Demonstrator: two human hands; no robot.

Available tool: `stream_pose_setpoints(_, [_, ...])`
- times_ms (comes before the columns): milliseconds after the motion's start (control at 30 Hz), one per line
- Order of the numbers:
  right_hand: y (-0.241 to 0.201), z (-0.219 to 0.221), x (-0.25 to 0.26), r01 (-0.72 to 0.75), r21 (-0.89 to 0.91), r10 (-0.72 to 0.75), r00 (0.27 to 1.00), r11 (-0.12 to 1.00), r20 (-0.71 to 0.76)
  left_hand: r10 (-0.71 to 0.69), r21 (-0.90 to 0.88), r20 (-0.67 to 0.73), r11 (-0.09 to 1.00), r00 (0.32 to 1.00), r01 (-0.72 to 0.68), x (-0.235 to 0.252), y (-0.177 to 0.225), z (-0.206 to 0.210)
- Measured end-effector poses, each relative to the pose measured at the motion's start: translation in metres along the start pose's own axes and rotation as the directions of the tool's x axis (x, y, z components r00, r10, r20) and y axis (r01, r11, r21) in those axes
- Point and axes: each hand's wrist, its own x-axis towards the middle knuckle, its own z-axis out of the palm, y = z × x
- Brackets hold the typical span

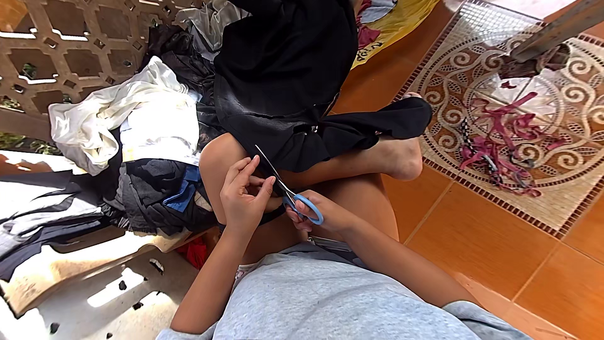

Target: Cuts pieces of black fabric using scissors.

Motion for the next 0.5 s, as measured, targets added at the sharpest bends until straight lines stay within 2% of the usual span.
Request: stream_pose_setpoints(500, [-0.0012,-0.0017,0.0042,-0.023,-0.007,0.024,0.999,1.0,0.045,0.018,-0.004,0.029,1.0,0.999,-0.018,-0.0097,0.0001,0.0009])
